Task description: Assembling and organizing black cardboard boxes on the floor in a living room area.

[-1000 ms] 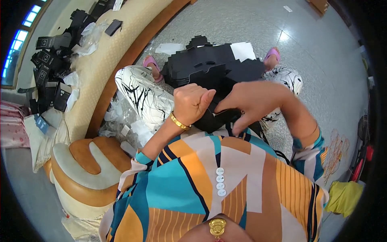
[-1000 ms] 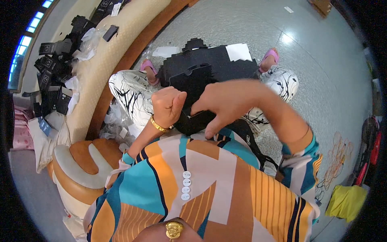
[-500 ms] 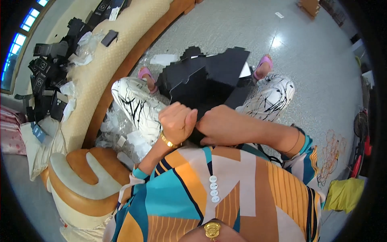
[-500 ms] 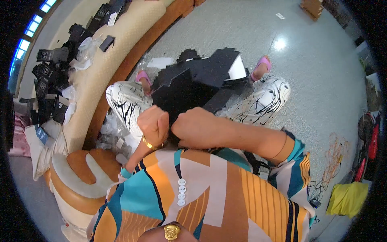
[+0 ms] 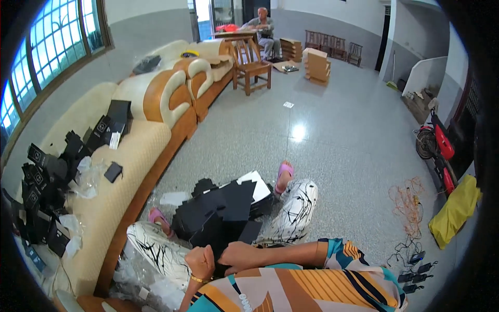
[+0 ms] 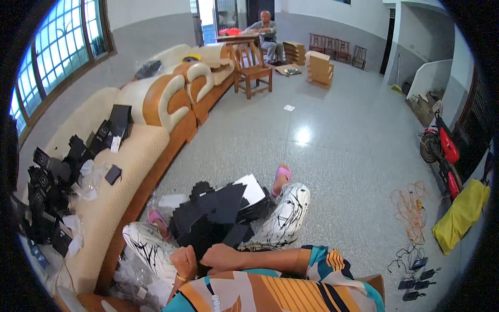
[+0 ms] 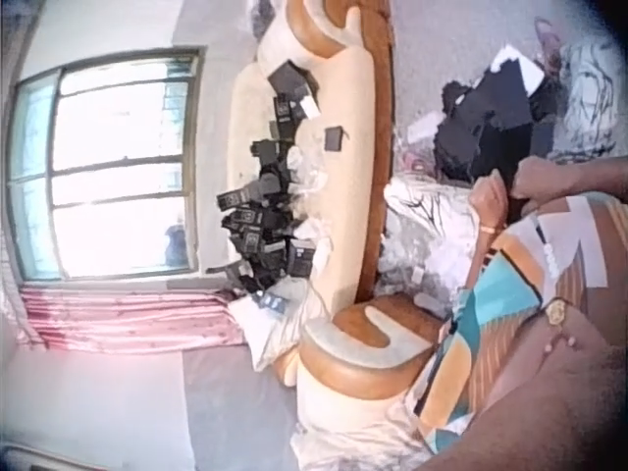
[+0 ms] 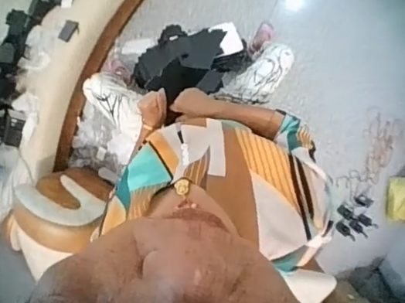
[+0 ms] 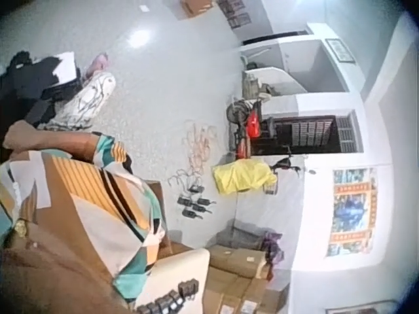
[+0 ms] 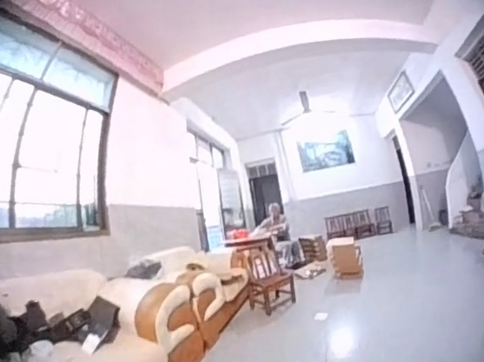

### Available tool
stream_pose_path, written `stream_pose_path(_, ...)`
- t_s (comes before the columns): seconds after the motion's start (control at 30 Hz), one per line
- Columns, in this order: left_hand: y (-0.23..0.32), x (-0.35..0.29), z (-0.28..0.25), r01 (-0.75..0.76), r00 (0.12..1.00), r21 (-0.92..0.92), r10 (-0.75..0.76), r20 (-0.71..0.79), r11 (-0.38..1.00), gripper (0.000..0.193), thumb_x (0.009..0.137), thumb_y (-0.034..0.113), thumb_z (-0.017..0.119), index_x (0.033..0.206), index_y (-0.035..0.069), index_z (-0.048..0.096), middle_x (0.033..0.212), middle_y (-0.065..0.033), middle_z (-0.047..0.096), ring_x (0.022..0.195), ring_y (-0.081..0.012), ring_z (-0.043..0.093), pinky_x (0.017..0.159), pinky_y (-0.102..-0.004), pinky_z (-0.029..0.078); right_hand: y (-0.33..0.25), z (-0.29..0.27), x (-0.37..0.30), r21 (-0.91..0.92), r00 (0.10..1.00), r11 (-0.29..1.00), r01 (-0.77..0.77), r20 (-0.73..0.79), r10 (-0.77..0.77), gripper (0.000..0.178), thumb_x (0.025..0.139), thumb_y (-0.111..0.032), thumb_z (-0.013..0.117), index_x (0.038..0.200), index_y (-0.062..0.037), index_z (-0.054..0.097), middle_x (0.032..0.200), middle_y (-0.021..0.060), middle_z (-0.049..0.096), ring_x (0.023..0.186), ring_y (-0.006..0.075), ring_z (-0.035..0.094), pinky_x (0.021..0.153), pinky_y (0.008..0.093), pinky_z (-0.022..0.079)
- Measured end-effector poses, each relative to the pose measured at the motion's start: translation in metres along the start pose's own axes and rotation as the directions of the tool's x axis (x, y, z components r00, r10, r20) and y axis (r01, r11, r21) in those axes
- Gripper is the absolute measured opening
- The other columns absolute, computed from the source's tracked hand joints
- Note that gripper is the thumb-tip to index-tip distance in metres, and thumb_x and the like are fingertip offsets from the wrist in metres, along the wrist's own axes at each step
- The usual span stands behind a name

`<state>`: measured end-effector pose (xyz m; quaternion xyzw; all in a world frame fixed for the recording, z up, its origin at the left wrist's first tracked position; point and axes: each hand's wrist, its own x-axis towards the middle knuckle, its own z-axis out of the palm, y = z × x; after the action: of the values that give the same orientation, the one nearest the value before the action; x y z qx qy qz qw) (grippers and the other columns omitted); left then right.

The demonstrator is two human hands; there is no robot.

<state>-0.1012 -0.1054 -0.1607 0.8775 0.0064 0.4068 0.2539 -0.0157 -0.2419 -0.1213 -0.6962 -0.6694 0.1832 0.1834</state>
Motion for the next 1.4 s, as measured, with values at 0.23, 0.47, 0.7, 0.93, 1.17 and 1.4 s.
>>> stream_pose_path(0.23,-0.008,-0.009,0.01,0.173,0.985,-0.049,-0.173,0.013,0.984,0.041,0.084,0.015,0.048,0.045,0.004,0.039,0.042,-0.0119,0.038,0.035,-0.0282,0.039,0.036,-0.0374,0.025,0.004,0.007,0.003,-0.124,0.999,0.992,0.012,0.034,-0.008,0.029,0.068,-0.032,0.064,0.076,-0.0043,0.059,0.067,0.0112,0.059,0.069,0.027,0.058,0.063,0.0368,0.043)
stream_pose_path(0.47,-0.014,-0.011,0.017,0.174,0.984,-0.117,-0.177,-0.021,0.978,0.039,0.083,0.014,0.049,0.046,0.004,0.041,0.042,-0.0121,0.04,0.035,-0.0279,0.04,0.036,-0.037,0.027,0.002,0.013,0.003,-0.167,1.0,0.986,-0.015,0.003,0.016,0.022,0.069,-0.029,0.06,0.072,-0.0066,0.061,0.065,0.0103,0.06,0.066,0.0247,0.059,0.06,0.036,0.039)
stream_pose_path(0.7,-0.024,-0.015,0.02,0.188,0.978,-0.089,-0.195,-0.07,0.978,0.042,0.084,0.016,0.049,0.045,0.003,0.043,0.041,-0.0124,0.04,0.034,-0.0281,0.039,0.035,-0.0366,0.027,-0.01,0.005,0.009,-0.29,0.995,0.956,-0.053,0.068,0.076,0.023,0.07,-0.032,0.062,0.073,-0.0091,0.062,0.067,0.0065,0.06,0.074,0.0203,0.058,0.064,0.0328,0.037)
stream_pose_path(0.93,-0.023,-0.005,0.025,0.194,0.974,-0.149,-0.208,-0.085,0.97,0.042,0.084,0.015,0.051,0.045,0.003,0.044,0.04,-0.0128,0.038,0.032,-0.0273,0.038,0.034,-0.0365,0.026,0.001,0.001,0.004,-0.263,0.999,0.965,0.015,-0.042,-0.027,0.024,0.07,-0.033,0.062,0.07,-0.0093,0.061,0.067,0.0055,0.06,0.073,0.0206,0.057,0.065,0.033,0.037)
stream_pose_path(1.17,0.009,0.077,0.006,-0.281,0.96,0.071,0.282,0.003,0.957,0.015,0.078,0.014,0.057,0.067,0.003,0.057,0.078,-0.0118,0.057,0.063,-0.0277,0.054,0.052,-0.0338,0.043,0.022,-0.07,0.013,-0.086,0.979,0.991,-0.103,0.17,0.116,0.036,0.066,-0.039,0.065,0.074,-0.0038,0.059,0.073,0.0127,0.06,0.075,0.0301,0.058,0.063,0.041,0.044)
stream_pose_path(1.4,0.044,0.068,-0.011,-0.017,0.964,-0.375,0.114,0.24,0.927,0.042,0.073,0.03,0.065,0.103,0.003,0.054,0.09,-0.0134,0.057,0.079,-0.0289,0.056,0.071,-0.0351,0.045,0.011,-0.091,-0.01,0.314,0.989,0.949,0.01,0.134,-0.055,0.039,0.064,-0.037,0.07,0.076,-0.0016,0.059,0.069,0.0141,0.058,0.068,0.0288,0.058,0.06,0.0382,0.043)
